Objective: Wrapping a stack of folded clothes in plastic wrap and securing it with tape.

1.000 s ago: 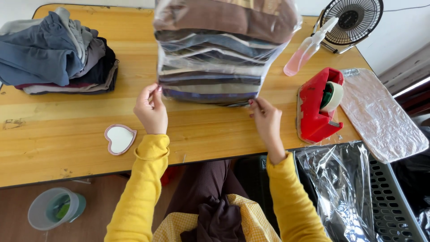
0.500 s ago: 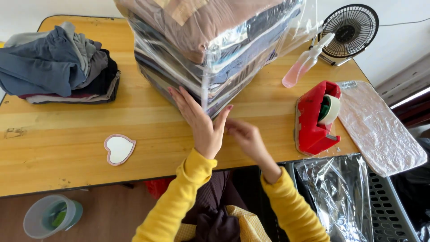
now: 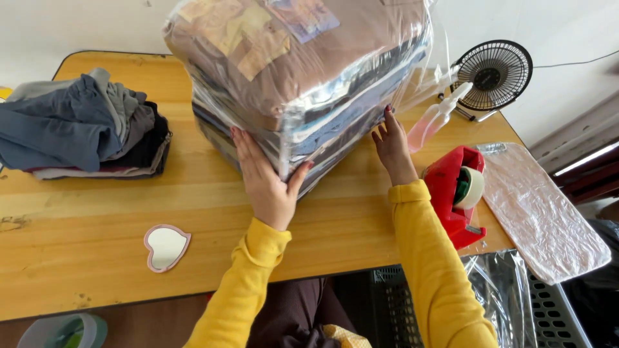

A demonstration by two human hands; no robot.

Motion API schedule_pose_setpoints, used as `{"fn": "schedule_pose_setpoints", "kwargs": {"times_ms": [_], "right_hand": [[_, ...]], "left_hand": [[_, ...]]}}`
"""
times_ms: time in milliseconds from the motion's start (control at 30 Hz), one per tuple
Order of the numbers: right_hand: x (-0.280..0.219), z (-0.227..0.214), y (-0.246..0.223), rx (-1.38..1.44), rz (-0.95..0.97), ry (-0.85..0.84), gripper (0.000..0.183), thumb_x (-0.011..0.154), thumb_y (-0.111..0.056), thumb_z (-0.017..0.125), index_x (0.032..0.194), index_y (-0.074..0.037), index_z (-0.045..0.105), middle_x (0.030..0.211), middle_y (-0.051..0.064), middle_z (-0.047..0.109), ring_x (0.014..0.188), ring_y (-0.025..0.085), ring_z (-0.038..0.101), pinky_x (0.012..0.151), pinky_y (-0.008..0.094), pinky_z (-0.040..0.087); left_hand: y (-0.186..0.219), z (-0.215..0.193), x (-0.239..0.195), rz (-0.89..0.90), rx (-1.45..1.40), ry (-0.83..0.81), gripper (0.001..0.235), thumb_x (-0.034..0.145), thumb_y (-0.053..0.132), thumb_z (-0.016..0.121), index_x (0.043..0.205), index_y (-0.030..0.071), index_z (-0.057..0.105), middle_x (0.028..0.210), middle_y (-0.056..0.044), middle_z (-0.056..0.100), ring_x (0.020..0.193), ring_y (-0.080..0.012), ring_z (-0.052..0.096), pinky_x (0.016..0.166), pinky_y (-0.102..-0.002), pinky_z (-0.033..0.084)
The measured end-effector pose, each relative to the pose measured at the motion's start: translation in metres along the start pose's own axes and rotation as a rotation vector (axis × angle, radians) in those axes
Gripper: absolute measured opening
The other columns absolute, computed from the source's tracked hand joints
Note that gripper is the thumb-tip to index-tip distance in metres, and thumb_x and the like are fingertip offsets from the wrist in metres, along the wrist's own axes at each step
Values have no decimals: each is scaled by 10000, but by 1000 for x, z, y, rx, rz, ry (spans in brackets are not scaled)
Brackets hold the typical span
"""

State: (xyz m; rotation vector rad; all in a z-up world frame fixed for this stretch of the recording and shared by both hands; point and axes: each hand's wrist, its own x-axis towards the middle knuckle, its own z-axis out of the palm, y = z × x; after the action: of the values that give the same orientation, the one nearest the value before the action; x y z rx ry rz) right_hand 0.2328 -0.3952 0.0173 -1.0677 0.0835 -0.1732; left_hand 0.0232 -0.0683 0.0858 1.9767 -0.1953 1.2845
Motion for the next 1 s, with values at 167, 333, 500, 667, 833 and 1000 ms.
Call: {"fn": "schedule_pose_setpoints", "kwargs": {"times_ms": [167, 333, 500, 667, 833, 1000], "right_hand": [[-24, 6, 3, 33, -92, -76, 546, 984, -294, 695, 1476, -179, 488, 1272, -27, 584, 1137, 161, 554, 926, 392, 487], [-99, 38, -14, -72, -150, -79, 485, 935, -199, 709, 1387, -173, 535, 1115, 5, 672, 965, 157, 653, 729, 343, 568], [-172, 56, 1, -362, -274, -68, 474, 924, -44, 721, 1378, -104, 597, 1103, 26, 667, 981, 116, 663, 761, 248, 558], [-230, 35, 54, -696, -563, -221, 293, 937, 55, 681, 1208, -56, 686, 1261, 95, 624, 1059, 191, 659, 870, 296, 563], [-272, 86, -36, -894, -701, -416, 438, 818, 141, 562, 1163, -60, 742, 1291, 122, 676, 1090, 226, 673, 914, 299, 540], [-175, 56, -106, -655, -940, -59, 469, 1070, 72, 544, 1512, -50, 441, 1515, 100, 489, 1210, 192, 609, 1018, 341, 547]], "left_hand": [[-59, -22, 37, 23, -220, -104, 1032, 973, 540, 702, 1634, -52, 176, 1704, -306, 220, 1594, -467, 300, 1314, -515, 314], [-93, -44, 79, -375, -417, -363, 912, 934, 564, 659, 1606, 45, 326, 1539, -228, 535, 1433, -372, 571, 1210, -462, 443], [-174, 4, 60, -177, -1, -39, 805, 1198, 387, 593, 1709, 13, 95, 1790, -253, 101, 1659, -463, 122, 1386, -511, 176], [-89, 48, 16, -120, -161, -110, 824, 1152, 458, 448, 1677, 16, -7, 1756, -233, -50, 1651, -428, -14, 1357, -518, 35], [-52, 32, -28, -248, -463, -116, 698, 1159, 410, 283, 1689, 38, 22, 1786, -193, -30, 1675, -379, -30, 1370, -500, -3], [-14, -47, -59, -414, -1148, -334, 732, 1088, 270, 417, 1692, 43, 73, 1798, -157, 62, 1664, -351, 92, 1355, -476, 83]]}}
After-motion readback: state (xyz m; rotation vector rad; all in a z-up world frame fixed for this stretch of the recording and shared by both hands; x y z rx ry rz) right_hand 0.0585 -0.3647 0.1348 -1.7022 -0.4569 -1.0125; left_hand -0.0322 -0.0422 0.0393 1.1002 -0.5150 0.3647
